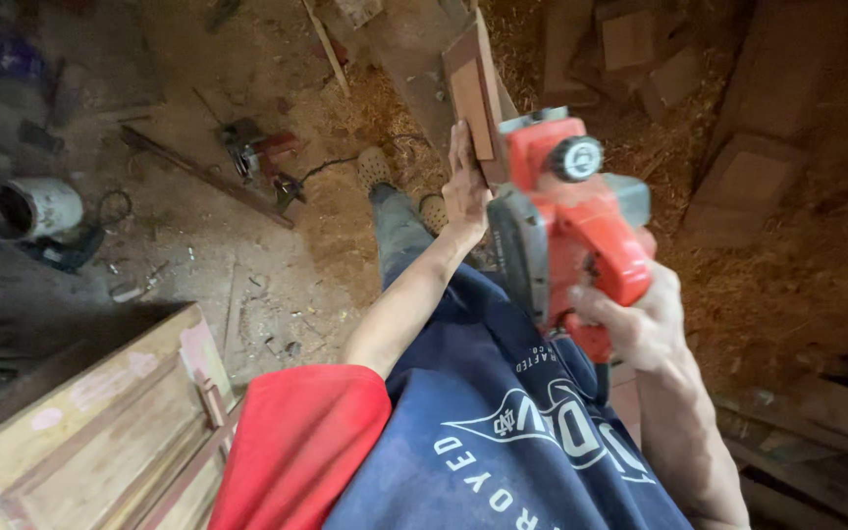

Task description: The person uses a circular saw to cut a piece of wood, then smooths the surface with a hand planer. They measure and mark the wood with a tape measure and pencil, then cut again with the circular saw and finish with the planer.

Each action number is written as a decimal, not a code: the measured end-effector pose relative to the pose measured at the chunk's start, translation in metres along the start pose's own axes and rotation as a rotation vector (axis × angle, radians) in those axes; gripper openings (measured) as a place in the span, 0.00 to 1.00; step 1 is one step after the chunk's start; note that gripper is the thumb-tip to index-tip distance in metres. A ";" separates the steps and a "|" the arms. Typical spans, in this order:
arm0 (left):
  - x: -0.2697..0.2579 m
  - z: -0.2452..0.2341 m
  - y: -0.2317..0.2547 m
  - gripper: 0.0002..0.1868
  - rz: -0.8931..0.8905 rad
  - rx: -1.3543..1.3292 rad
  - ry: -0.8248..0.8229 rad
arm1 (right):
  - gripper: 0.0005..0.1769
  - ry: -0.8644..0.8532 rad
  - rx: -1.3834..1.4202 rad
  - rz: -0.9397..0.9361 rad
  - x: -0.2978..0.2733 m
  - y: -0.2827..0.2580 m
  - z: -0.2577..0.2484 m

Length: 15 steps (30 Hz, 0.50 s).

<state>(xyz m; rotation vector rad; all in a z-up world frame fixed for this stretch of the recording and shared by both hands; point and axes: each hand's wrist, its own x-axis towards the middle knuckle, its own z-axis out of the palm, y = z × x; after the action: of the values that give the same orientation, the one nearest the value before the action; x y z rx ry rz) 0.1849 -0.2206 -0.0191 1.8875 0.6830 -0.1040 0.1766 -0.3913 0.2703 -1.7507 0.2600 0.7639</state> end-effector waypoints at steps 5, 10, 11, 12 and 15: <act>-0.002 -0.004 -0.002 0.49 0.377 0.126 -0.186 | 0.16 -0.026 -0.124 -0.151 0.009 0.025 0.017; -0.006 -0.007 -0.009 0.43 0.437 0.305 -0.077 | 0.20 -0.016 0.045 -0.027 0.024 -0.003 0.028; -0.003 -0.005 -0.014 0.42 0.451 0.322 -0.020 | 0.22 -0.021 0.049 -0.048 0.029 -0.011 0.030; -0.003 -0.002 -0.021 0.41 0.458 0.332 0.039 | 0.24 -0.018 0.048 -0.056 0.034 -0.019 0.033; 0.006 0.014 -0.045 0.42 0.533 0.331 0.224 | 0.28 -0.012 0.033 -0.102 0.054 -0.042 0.043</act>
<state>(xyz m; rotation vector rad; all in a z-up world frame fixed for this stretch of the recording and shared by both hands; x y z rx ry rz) 0.1705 -0.2188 -0.0641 2.3642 0.2978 0.3600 0.2255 -0.3269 0.2643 -1.7148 0.1726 0.6919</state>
